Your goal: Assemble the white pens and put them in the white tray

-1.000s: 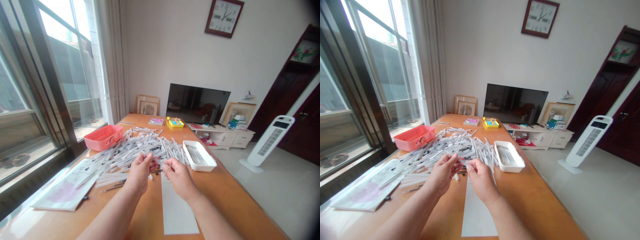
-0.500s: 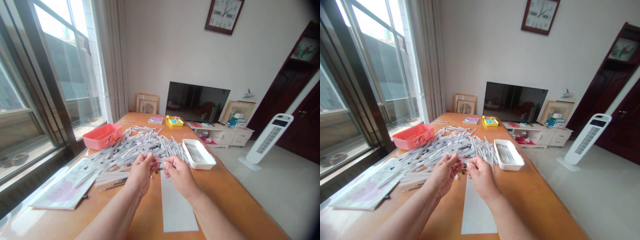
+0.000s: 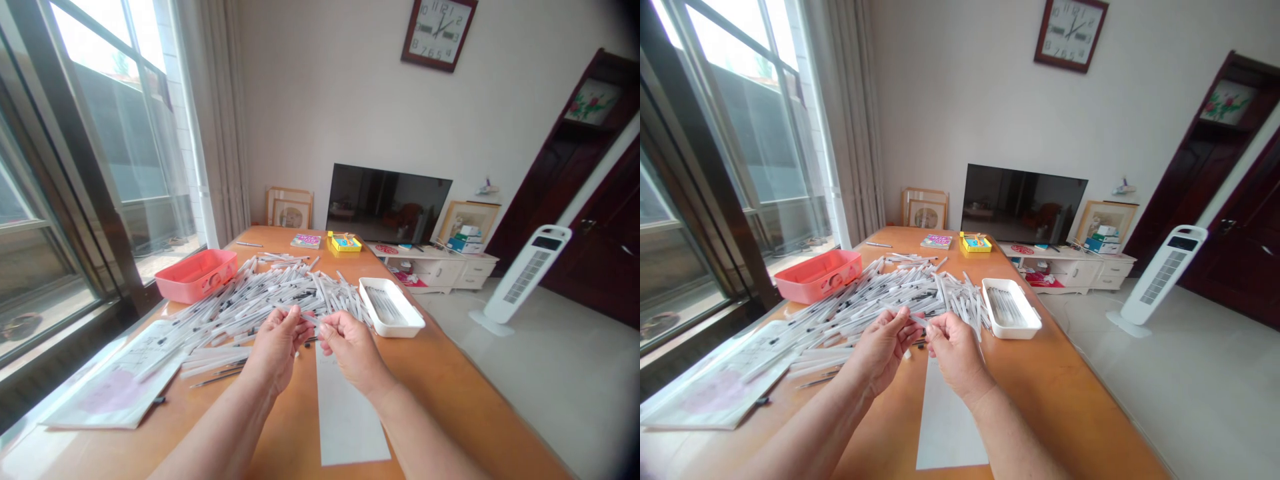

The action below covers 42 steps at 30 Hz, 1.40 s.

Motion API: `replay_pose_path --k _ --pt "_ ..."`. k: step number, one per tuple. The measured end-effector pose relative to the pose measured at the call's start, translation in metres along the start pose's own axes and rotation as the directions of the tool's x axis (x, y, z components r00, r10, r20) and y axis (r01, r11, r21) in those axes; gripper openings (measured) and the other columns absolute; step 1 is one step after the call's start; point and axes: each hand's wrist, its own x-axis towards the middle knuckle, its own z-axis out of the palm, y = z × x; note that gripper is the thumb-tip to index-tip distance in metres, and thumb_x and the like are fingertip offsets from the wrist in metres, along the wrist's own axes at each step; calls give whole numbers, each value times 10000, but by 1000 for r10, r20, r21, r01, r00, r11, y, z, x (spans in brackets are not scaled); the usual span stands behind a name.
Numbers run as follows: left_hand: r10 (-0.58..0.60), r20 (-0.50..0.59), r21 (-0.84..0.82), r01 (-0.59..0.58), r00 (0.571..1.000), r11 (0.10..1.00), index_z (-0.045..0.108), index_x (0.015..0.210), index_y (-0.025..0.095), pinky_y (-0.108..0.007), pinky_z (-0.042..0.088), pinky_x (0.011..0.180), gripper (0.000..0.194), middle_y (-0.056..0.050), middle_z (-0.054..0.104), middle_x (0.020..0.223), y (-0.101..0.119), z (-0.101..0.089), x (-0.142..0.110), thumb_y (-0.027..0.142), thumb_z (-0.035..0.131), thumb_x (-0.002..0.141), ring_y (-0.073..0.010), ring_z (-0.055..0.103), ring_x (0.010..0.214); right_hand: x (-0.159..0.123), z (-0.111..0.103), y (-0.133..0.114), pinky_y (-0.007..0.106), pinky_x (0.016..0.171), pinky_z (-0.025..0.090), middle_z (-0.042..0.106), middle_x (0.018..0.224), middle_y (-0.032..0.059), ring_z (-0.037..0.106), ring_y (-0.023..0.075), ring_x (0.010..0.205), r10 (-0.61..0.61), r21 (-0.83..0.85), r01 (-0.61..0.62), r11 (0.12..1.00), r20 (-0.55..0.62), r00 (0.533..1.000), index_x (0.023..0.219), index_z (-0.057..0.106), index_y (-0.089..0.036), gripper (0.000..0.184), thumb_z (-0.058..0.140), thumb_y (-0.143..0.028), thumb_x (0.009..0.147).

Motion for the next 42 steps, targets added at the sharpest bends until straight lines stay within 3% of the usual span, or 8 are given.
replay_pose_path --k 8,14,19,24,27,32,36,42 --pt "0 61 107 -6 998 994 555 883 180 -250 544 771 257 -93 728 1008 3 1 0 381 711 845 -115 667 754 3 -16 -2 252 582 455 638 730 -1 553 127 616 86 -113 -77 991 76 993 885 634 -173 278 584 -446 892" --pt "-38 101 129 24 994 991 594 939 188 -309 544 860 311 -90 729 975 7 4 -3 422 750 806 -167 701 855 6 -29 -6 245 620 402 578 677 -26 495 124 649 -34 -200 38 979 20 999 781 667 -169 226 649 -388 836" --pt "-28 36 181 21 999 983 616 1024 170 -348 539 876 424 -141 731 1036 9 2 -1 445 792 754 -238 717 952 18 -55 5 252 638 415 618 700 -9 523 145 667 -71 -233 20 972 -210 975 819 698 -171 275 638 -439 827" --pt "43 -51 251 -28 998 968 618 1010 157 -329 545 822 415 -124 741 973 7 -9 10 431 790 751 -210 722 868 31 -95 10 265 603 420 678 726 25 577 186 667 -101 -368 -135 920 -555 826 882 718 -177 339 578 -481 822" --pt "56 -89 243 -33 994 970 619 983 152 -328 553 829 342 -118 741 945 9 -12 14 372 775 773 -187 721 823 33 -117 3 279 620 428 716 768 53 624 210 694 -105 -494 -296 818 -634 766 890 731 -192 315 549 -439 821" --pt "60 -118 221 -33 991 975 632 948 150 -315 564 791 300 -117 742 921 13 -13 14 343 778 770 -182 722 795 32 -141 -7 323 635 431 749 882 82 678 260 769 83 -628 -625 464 -671 736 905 755 -269 284 521 -411 828" --pt "68 -122 209 -41 990 977 634 924 155 -316 562 782 297 -112 743 902 15 -14 15 342 789 752 -181 718 780 37 -150 -1 411 748 450 742 995 123 683 331 919 122 -638 -692 337 -700 704 940 760 -276 258 555 -358 808" --pt "82 -149 190 -53 986 980 638 935 160 -279 543 719 328 -113 746 922 18 -21 20 367 794 734 -177 711 784 52 -151 14 507 916 380 717 1053 179 620 354 1095 114 -685 -693 222 -688 717 981 760 -200 259 588 -273 801"
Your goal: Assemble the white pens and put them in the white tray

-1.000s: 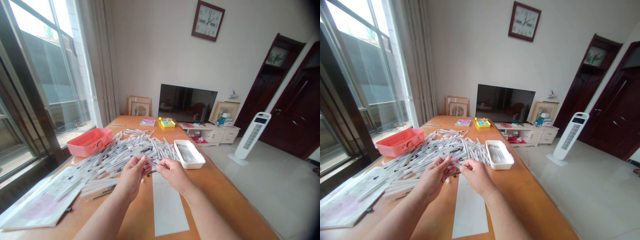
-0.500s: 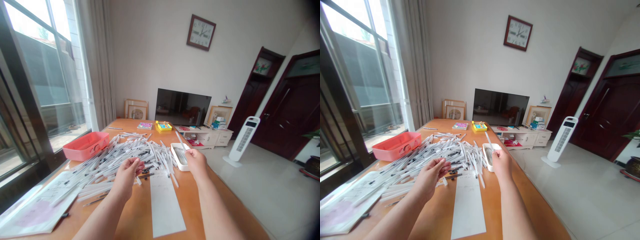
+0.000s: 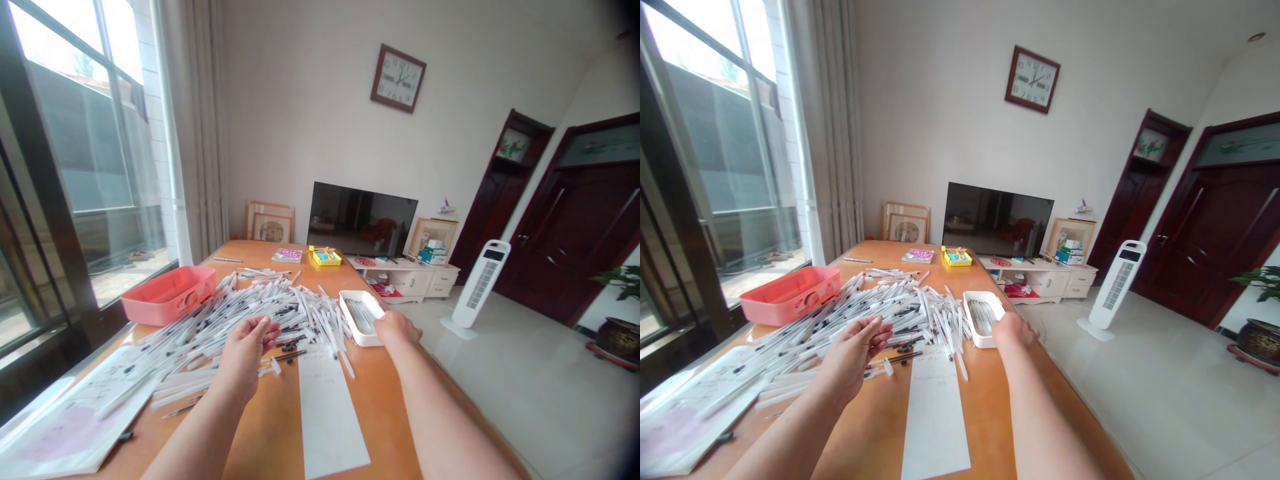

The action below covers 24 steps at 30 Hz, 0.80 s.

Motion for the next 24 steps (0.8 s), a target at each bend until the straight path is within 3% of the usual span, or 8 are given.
replay_pose_path --k 8,14,17,21,24 --pt "-10 -37 -32 9 999 999 609 944 157 -251 525 679 312 -108 738 911 4 -3 3 334 777 750 -164 704 777 10 10 -10 526 926 350 700 1094 216 589 359 1122 -48 -42 49 998 24 999 996 762 -157 257 592 -239 822" --pt "9 -50 -69 -13 999 998 604 935 158 -250 524 645 320 -111 736 888 7 -5 2 336 785 739 -175 707 764 6 6 -15 488 909 391 695 1148 182 582 365 1132 -106 -25 106 994 0 994 1088 746 -209 333 550 -355 862" --pt "4 -60 -86 -9 998 996 606 949 163 -247 522 638 326 -111 736 894 9 -7 3 334 785 738 -176 709 769 -11 0 -24 383 825 418 705 1153 121 609 315 1091 -172 12 172 985 -38 984 1113 732 -267 331 531 -361 867" --pt "18 -92 -103 -27 996 994 606 930 166 -240 514 635 273 -106 728 893 14 -9 4 304 764 755 -169 708 765 -48 -6 -42 292 618 365 735 882 51 637 224 785 -300 209 306 929 -63 952 883 745 -269 238 519 -331 842" --pt "30 -117 -117 -44 993 992 605 916 163 -234 511 644 222 -99 720 891 19 -11 4 277 735 776 -154 701 750 -76 -6 -57 266 561 322 705 750 10 595 183 669 -430 354 417 837 -45 902 790 707 -256 184 529 -292 820"
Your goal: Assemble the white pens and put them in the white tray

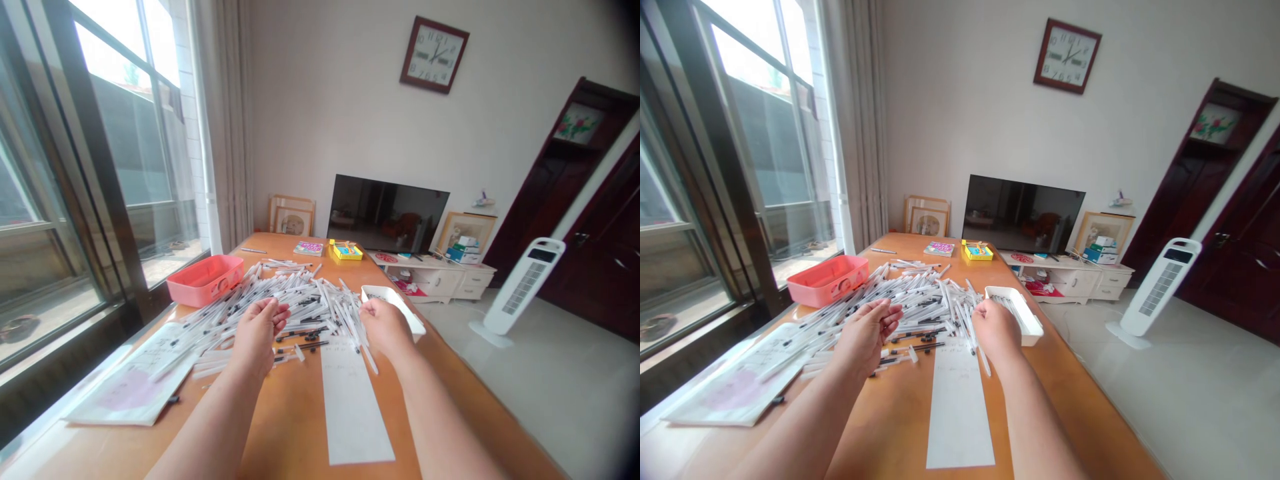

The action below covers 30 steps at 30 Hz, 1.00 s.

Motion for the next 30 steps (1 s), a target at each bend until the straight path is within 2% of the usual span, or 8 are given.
replay_pose_path --k 5,10,13,18,25,30 --pt "24 -46 -30 -26 999 999 604 933 165 -245 511 637 240 -102 718 901 9 -4 3 260 739 760 -165 698 752 -24 28 -24 248 578 320 687 749 4 576 168 677 -222 149 208 967 90 971 786 702 -246 144 561 -231 813" --pt "47 -84 -54 -51 995 997 592 943 167 -234 503 605 258 -112 718 913 17 -10 7 244 739 746 -170 698 755 -40 57 -24 252 650 335 693 924 12 604 166 797 -323 37 323 946 200 925 860 729 -262 193 572 -163 807" --pt "59 -108 -59 -66 992 996 586 957 163 -223 494 581 271 -107 713 893 21 -14 11 229 735 740 -156 686 716 -42 64 -20 264 662 322 681 951 12 602 172 833 -338 -34 358 933 259 905 897 729 -271 199 569 -174 829" --pt "87 -135 -56 -95 987 994 602 974 138 -222 486 569 247 -118 711 886 24 -20 16 206 700 758 -156 684 706 -38 70 -18 282 651 284 663 995 4 591 169 841 -326 -90 366 926 296 898 950 711 -288 167 562 -260 880" --pt "108 -151 -30 -113 983 993 611 999 135 -222 474 578 261 -131 712 930 23 -25 21 227 699 771 -155 682 725 -32 76 -15 271 669 276 620 914 -1 546 152 807 -321 -85 362 928 306 896 841 653 -250 66 590 -242 857" --pt "106 -156 -20 -111 982 994 610 1010 136 -224 471 588 272 -129 710 939 23 -25 21 234 698 772 -157 681 737 -31 75 -14 261 679 283 602 944 -3 540 156 856 -335 -8 354 935 302 893 845 664 -259 36 639 -280 830"
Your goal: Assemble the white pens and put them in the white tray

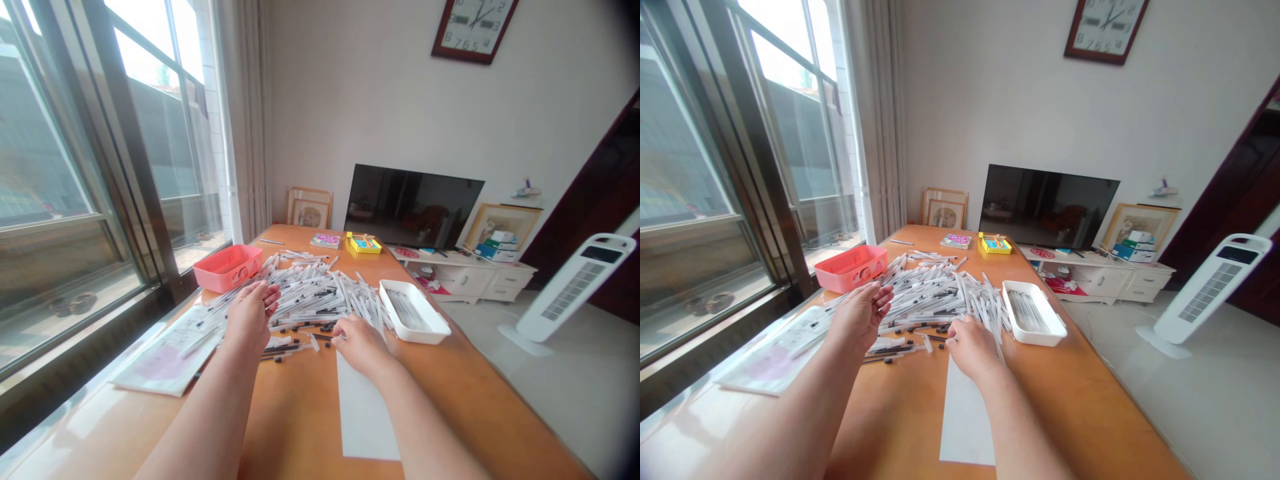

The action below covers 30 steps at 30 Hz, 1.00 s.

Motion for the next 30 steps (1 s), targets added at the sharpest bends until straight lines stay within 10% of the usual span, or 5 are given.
replay_pose_path --k 15,20,23,28,30 --pt "3 -12 17 -3 1000 1000 607 978 149 -234 457 599 290 -115 708 916 2 -3 1 259 709 731 -158 671 737 -1 -10 0 262 643 249 613 898 6 521 147 807 10 -9 -10 1000 89 996 774 587 -214 70 558 -174 824" --pt "54 64 271 -70 996 960 617 970 167 -243 430 604 320 -115 725 958 3 -2 -4 384 698 750 -157 640 736 -5 -25 3 269 636 240 639 871 -6 524 158 783 47 4 -47 999 45 998 797 578 -232 60 569 -250 853" --pt "95 194 581 -193 976 790 622 929 190 -265 414 600 241 -87 725 884 6 -2 -10 390 627 793 -165 602 687 -6 -29 9 265 637 258 623 784 -9 509 161 738 73 103 -75 992 28 997 811 576 -235 60 555 -259 861" --pt "50 449 883 -452 892 128 665 852 253 -328 374 642 146 -68 706 834 14 -11 -16 271 538 784 -235 586 732 -6 -30 12 261 626 320 616 792 -14 502 157 682 174 487 -179 855 56 983 1029 624 -248 207 552 -278 837" --pt "-19 449 893 -449 893 15 673 805 262 -342 361 647 142 -69 697 803 15 -16 -16 253 535 770 -243 567 702 -6 -31 12 265 638 354 617 822 -12 512 154 686 214 649 -217 729 85 973 1136 619 -238 326 552 -282 819"
